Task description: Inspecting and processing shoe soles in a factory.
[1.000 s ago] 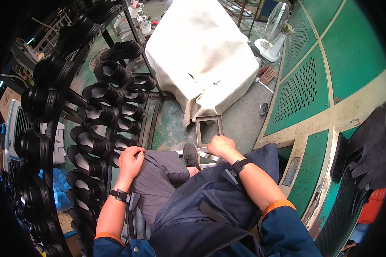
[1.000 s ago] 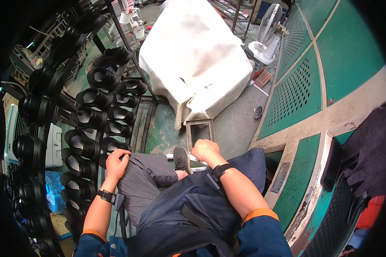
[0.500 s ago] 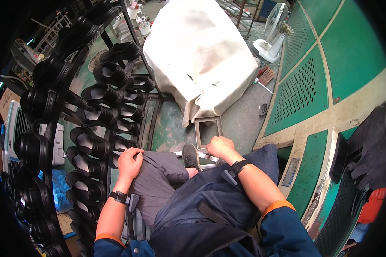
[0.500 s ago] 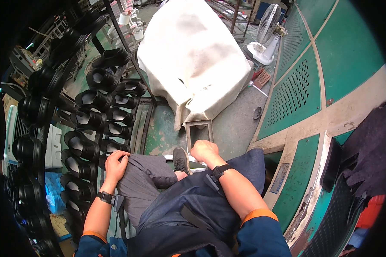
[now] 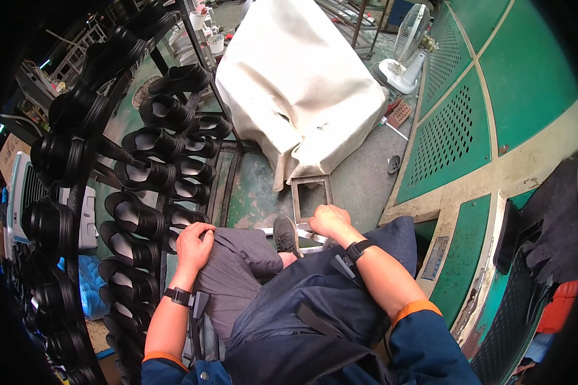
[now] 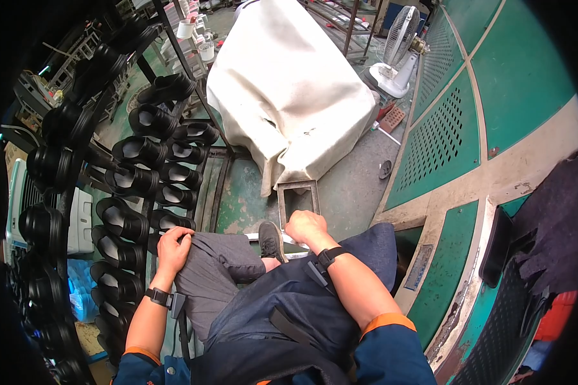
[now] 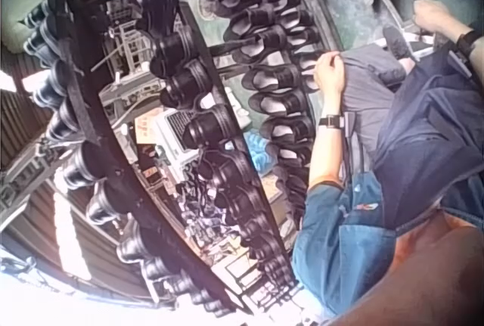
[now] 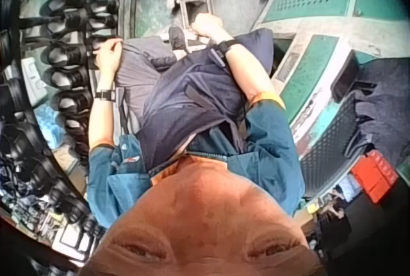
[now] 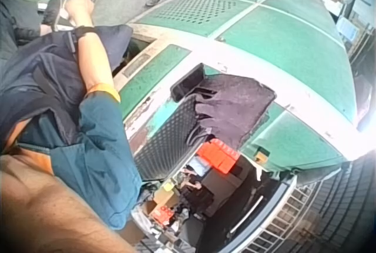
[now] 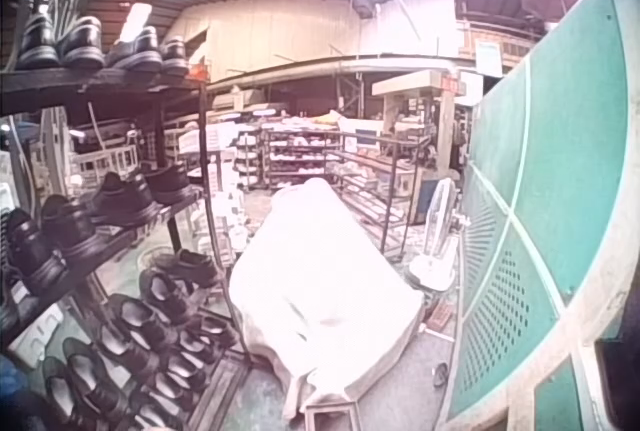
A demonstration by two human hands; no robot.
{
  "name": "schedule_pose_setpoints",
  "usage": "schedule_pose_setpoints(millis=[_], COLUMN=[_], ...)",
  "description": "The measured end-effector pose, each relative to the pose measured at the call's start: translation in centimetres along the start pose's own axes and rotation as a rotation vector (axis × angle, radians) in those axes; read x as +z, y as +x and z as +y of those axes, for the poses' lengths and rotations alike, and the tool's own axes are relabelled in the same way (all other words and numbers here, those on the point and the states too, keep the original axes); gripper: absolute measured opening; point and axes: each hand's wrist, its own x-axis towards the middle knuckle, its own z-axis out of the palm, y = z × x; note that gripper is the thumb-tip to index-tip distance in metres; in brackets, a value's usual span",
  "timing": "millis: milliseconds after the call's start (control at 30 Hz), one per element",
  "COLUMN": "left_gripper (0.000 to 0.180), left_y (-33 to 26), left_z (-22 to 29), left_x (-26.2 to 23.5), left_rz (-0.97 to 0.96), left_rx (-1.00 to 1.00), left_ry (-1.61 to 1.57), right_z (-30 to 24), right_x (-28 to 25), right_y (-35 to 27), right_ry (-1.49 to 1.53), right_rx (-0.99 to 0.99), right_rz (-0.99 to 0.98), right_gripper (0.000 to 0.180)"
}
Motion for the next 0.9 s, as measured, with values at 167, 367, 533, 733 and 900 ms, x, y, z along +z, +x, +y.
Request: schedule_pose_setpoints(millis=[167, 367, 533, 733, 900], left_gripper=[0.016, 0.016, 0.016, 0.016, 0.016], left_y=[0.01, -0.02, -0.04, -0.03, 0.0], left_z=[-0.07, -0.07, -0.07, -0.12, -0.09], left_x=[0.0, 0.0, -0.03, -0.04, -0.03], left_rz=[-0.007, -0.002, -0.009, -0.008, -0.008], left_rx=[-0.007, -0.008, -0.015, -0.008, -0.013], left_ry=[-0.006, -0.01, -0.004, -0.004, -0.006], right_z=[-0.04, -0.07, -0.06, -0.12, -0.14], right_x=[0.01, 0.02, 0.01, -0.07, -0.21], right_y=[0.06, 0.11, 0.14, 0.0, -0.07], right_ry=[-0.001, -0.004, -0.009, -0.007, -0.005], right_rx=[0.004, 0.014, 0.021, 0.022, 0.011], right_rz=[-0.008, -0.009, -0.01, 0.0, -0.012], right_gripper=[0.034, 0.035, 0.035, 0.036, 0.036])
